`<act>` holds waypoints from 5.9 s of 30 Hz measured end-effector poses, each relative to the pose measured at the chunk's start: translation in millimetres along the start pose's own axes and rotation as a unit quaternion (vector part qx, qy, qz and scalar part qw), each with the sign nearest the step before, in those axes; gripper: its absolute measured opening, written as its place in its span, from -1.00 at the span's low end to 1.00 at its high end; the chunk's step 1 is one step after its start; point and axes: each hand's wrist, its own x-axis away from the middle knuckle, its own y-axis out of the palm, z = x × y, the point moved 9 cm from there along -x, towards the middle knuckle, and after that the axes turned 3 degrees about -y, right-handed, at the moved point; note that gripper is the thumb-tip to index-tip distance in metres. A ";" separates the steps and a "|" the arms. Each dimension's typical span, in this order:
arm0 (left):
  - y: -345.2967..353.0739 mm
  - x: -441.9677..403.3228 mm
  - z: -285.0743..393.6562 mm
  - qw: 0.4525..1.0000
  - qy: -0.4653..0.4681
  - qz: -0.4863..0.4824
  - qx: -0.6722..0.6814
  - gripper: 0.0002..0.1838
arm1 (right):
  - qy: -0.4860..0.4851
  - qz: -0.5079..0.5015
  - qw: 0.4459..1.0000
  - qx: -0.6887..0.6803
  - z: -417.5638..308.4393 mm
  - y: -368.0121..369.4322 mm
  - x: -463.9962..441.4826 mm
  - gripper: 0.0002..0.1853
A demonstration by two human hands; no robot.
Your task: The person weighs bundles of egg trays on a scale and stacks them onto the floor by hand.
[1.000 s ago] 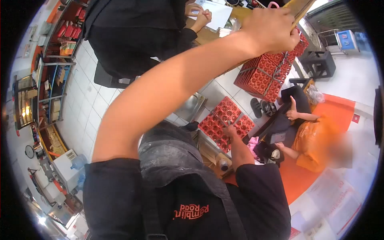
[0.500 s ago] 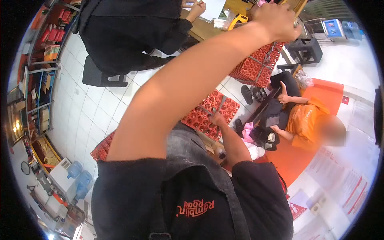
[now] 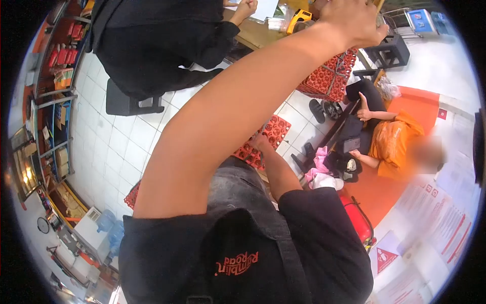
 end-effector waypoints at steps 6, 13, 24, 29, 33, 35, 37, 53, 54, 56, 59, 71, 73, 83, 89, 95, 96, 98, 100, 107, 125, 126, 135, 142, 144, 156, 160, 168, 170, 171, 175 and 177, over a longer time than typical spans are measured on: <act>-7.6 0.1 0.5 1.000 0.004 -0.024 -0.014 -0.52 | -0.023 0.038 0.998 -0.037 -11.9 27.9 -32.2 -0.63; -4.4 -1.5 -4.8 0.991 -0.017 -0.103 0.087 -0.43 | -0.074 0.030 0.997 -0.001 -44.8 25.5 -35.4 -0.64; 3.0 0.0 -4.9 0.999 0.001 -0.051 -0.003 -0.30 | -0.055 -0.001 0.998 -0.019 -59.3 33.3 -45.2 -0.66; -0.1 1.9 -1.6 0.998 0.018 -0.040 -0.035 -0.26 | -0.050 0.001 0.998 -0.034 -65.2 29.3 -52.1 -0.67; 2.6 2.9 -4.1 1.000 0.009 0.009 -0.028 -0.24 | -0.058 0.001 0.998 -0.035 -72.5 29.6 -62.5 -0.67; 15.6 -3.5 -9.9 0.994 -0.005 -0.096 0.041 -0.22 | -0.074 -0.003 0.997 -0.026 -75.1 31.6 -72.4 -0.67; 11.5 -3.5 -8.4 0.991 -0.004 -0.122 0.059 -0.20 | -0.088 -0.013 0.996 -0.021 -73.5 35.4 -74.7 -0.67; 6.4 1.6 -4.7 0.995 0.017 -0.098 0.017 -0.31 | -0.028 0.088 0.995 -0.037 -49.1 55.3 -78.2 -0.65; 6.0 0.2 -3.8 0.996 0.020 -0.089 0.013 -0.31 | -0.026 0.090 0.995 -0.038 -48.6 53.0 -81.1 -0.65; 7.1 0.3 -1.4 0.996 0.022 -0.083 0.009 -0.31 | -0.055 -0.006 0.998 0.006 -57.6 71.0 -84.0 -0.68; 2.4 -1.7 -1.8 0.998 0.023 -0.061 -0.007 -0.31 | 0.020 -0.024 0.998 -0.048 -62.2 41.3 -52.1 -0.71; 6.6 -2.7 -7.5 0.986 -0.011 -0.165 0.016 -0.25 | 0.035 0.007 0.996 -0.081 -67.0 41.9 -47.4 -0.69; -5.3 2.0 -5.7 0.990 -0.016 -0.135 0.032 -0.27 | 0.040 0.018 0.995 -0.091 -69.2 37.9 -50.4 -0.68; 17.2 -3.5 -4.5 0.986 -0.011 -0.163 0.029 -0.29 | 0.054 0.058 0.989 -0.126 -71.1 31.5 -53.4 -0.65; 7.3 -2.8 -3.0 0.992 -0.003 -0.116 0.051 -0.31 | 0.068 0.080 0.984 -0.147 -62.5 40.6 -37.4 -0.62; 3.5 -5.4 -1.6 0.999 0.011 -0.024 0.021 -0.27 | 0.047 0.096 0.981 -0.164 -30.7 37.0 -18.0 -0.59; 7.1 -4.0 -2.3 1.000 0.007 -0.023 0.012 -0.27 | 0.048 0.097 0.981 -0.161 -27.5 24.6 -14.2 -0.59; 4.2 4.1 9.3 0.993 0.084 0.019 -0.079 -0.26 | 0.074 0.106 0.968 -0.217 -25.3 22.2 4.0 -0.56; 4.5 0.6 3.2 0.990 0.019 -0.141 -0.021 -0.23 | 0.086 0.084 0.971 -0.209 -26.8 30.8 -1.4 -0.55; 16.1 -5.5 8.2 0.870 -0.150 -0.092 -0.460 -0.22 | 0.116 0.055 0.979 -0.159 -49.8 9.2 -18.5 -0.56; -1.7 0.9 0.9 0.997 0.006 -0.063 0.044 -0.23 | 0.143 0.050 0.969 -0.193 -93.6 30.4 -26.1 -0.57; 3.6 1.1 1.7 0.997 0.008 -0.061 0.046 -0.23 | 0.144 0.050 0.969 -0.193 -94.9 30.4 -27.0 -0.57; 2.0 -2.5 -2.7 0.986 -0.027 -0.143 0.075 -0.24 | 0.166 0.005 0.962 -0.219 -103.9 47.5 -37.6 -0.56; 1.8 -5.4 -4.4 0.995 -0.001 -0.091 0.039 -0.27 | 0.138 0.110 0.958 -0.226 -105.1 9.3 -41.7 -0.60; 4.1 -1.8 0.0 0.992 0.003 -0.118 0.034 -0.25 | 0.142 0.101 0.959 -0.224 -104.5 13.1 -41.4 -0.60; 14.6 -1.6 -1.6 0.993 0.002 -0.114 -0.033 -0.23 | 0.158 0.096 0.958 -0.219 -88.2 18.3 -42.0 -0.60; 9.9 0.7 4.2 0.997 0.035 -0.058 0.033 -0.26 | 0.167 0.085 0.957 -0.222 -80.6 18.7 -27.7 -0.60; 11.5 22.7 52.6 0.924 0.358 0.035 -0.127 -0.86 | 0.182 0.111 0.931 -0.297 -82.5 21.7 -21.7 -0.62; 30.9 12.9 37.0 0.925 0.281 -0.025 -0.253 -0.71 | 0.176 0.121 0.920 -0.329 -80.5 13.8 -13.0 -0.63; 25.7 18.4 38.9 0.902 0.352 0.047 -0.245 -0.68 | 0.162 0.126 0.916 -0.344 -82.4 11.6 -9.4 -0.64; 34.3 -5.7 -9.6 0.992 -0.049 -0.119 0.018 -0.40 | 0.164 0.172 0.901 -0.363 -77.2 16.3 -12.0 -0.66; 35.4 -12.8 -21.8 0.993 -0.022 -0.107 0.050 -0.36 | 0.160 0.150 0.900 -0.377 -80.4 29.7 -20.4 -0.69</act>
